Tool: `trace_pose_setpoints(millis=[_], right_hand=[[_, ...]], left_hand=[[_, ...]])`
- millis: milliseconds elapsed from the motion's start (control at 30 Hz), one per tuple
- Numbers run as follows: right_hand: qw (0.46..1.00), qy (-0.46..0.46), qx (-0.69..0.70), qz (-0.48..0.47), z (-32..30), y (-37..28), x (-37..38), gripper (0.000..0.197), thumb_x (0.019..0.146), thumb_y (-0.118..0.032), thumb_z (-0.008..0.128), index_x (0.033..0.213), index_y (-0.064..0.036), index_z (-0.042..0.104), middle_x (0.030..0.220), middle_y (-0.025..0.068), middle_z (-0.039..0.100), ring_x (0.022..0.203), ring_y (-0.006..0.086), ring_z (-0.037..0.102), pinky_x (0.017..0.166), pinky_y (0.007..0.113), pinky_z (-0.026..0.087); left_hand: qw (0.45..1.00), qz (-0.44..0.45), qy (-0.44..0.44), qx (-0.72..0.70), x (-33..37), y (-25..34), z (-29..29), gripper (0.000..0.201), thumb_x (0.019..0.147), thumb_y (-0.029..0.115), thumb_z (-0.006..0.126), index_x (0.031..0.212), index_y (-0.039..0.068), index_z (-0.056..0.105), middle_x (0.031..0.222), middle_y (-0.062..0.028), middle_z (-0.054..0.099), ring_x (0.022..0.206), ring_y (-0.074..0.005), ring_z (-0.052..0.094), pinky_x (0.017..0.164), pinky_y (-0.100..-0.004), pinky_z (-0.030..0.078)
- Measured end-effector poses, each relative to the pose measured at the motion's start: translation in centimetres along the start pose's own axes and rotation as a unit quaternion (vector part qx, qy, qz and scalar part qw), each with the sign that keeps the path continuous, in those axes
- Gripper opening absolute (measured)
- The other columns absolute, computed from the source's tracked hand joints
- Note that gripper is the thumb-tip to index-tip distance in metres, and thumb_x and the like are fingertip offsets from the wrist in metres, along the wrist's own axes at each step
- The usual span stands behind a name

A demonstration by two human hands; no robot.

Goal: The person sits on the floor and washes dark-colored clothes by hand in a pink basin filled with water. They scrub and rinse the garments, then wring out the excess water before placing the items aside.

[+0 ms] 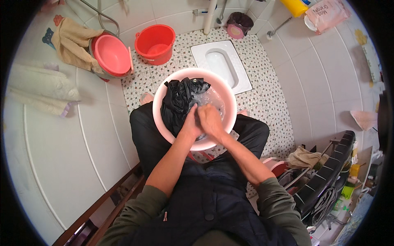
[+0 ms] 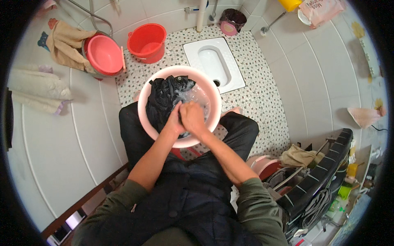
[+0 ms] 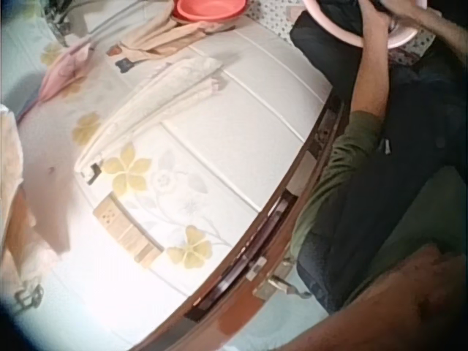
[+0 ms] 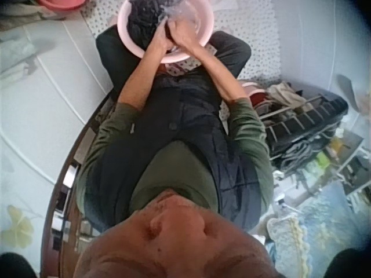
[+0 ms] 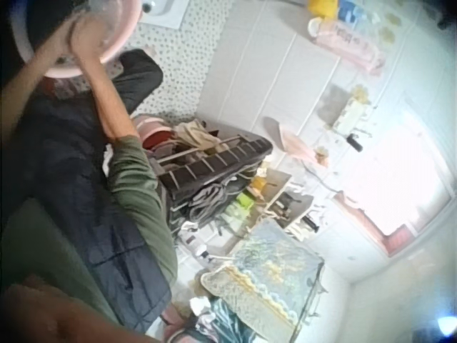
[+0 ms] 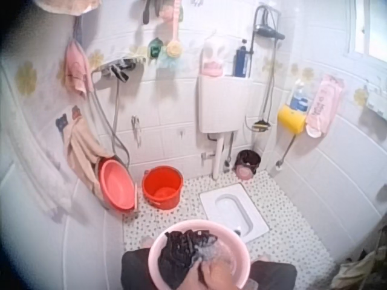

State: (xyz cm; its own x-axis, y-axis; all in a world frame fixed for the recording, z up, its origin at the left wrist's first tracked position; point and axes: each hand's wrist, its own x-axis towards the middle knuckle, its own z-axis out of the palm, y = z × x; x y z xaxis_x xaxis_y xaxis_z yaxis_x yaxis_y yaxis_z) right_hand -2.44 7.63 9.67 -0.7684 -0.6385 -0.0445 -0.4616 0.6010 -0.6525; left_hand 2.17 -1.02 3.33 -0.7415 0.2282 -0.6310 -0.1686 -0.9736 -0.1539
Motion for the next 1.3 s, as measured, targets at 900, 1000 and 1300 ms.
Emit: trace_pose_setpoints(millis=[900, 1000, 1300], right_hand=[[0.993, 0.108, 0.029, -0.027, 5.0, -1.7, 0.5, 0.034, 0.096, -0.023, 0.042, 0.077, 0.0025, 0.054, 0.079, 0.0249, 0.058, 0.078, 0.0435, 0.055, 0.07, 0.052, 0.041], [0.99, 0.11, 0.034, 0.083, 4.0, 2.9, 4.2, 0.035, 0.098, -0.025, 0.039, 0.083, 0.0018, 0.054, 0.08, 0.0281, 0.059, 0.08, 0.0466, 0.056, 0.073, 0.054, 0.042], [0.993, 0.057, 0.028, 0.096, 1.7, 2.5, 4.2, 0.033, 0.098, -0.029, 0.038, 0.091, 0.0001, 0.052, 0.079, 0.0307, 0.061, 0.079, 0.0494, 0.059, 0.075, 0.057, 0.043]], left_hand=[[0.797, 0.366, -0.121, 0.465, 6.2, 1.0, -10.6, 0.029, 0.098, 0.028, 0.041, 0.114, 0.008, 0.055, 0.113, -0.01, 0.059, 0.103, -0.0241, 0.056, 0.094, -0.0411, 0.044], [0.995, 0.079, 0.035, 0.053, 1.3, -1.3, -1.3, 0.029, 0.099, 0.03, 0.039, 0.119, 0.014, 0.052, 0.119, -0.0061, 0.058, 0.112, -0.0231, 0.053, 0.094, -0.0443, 0.043], [0.99, 0.078, 0.096, 0.068, 0.6, -1.3, 1.1, 0.027, 0.098, 0.031, 0.04, 0.115, 0.017, 0.055, 0.114, -0.0033, 0.06, 0.112, -0.0217, 0.052, 0.093, -0.043, 0.042]])
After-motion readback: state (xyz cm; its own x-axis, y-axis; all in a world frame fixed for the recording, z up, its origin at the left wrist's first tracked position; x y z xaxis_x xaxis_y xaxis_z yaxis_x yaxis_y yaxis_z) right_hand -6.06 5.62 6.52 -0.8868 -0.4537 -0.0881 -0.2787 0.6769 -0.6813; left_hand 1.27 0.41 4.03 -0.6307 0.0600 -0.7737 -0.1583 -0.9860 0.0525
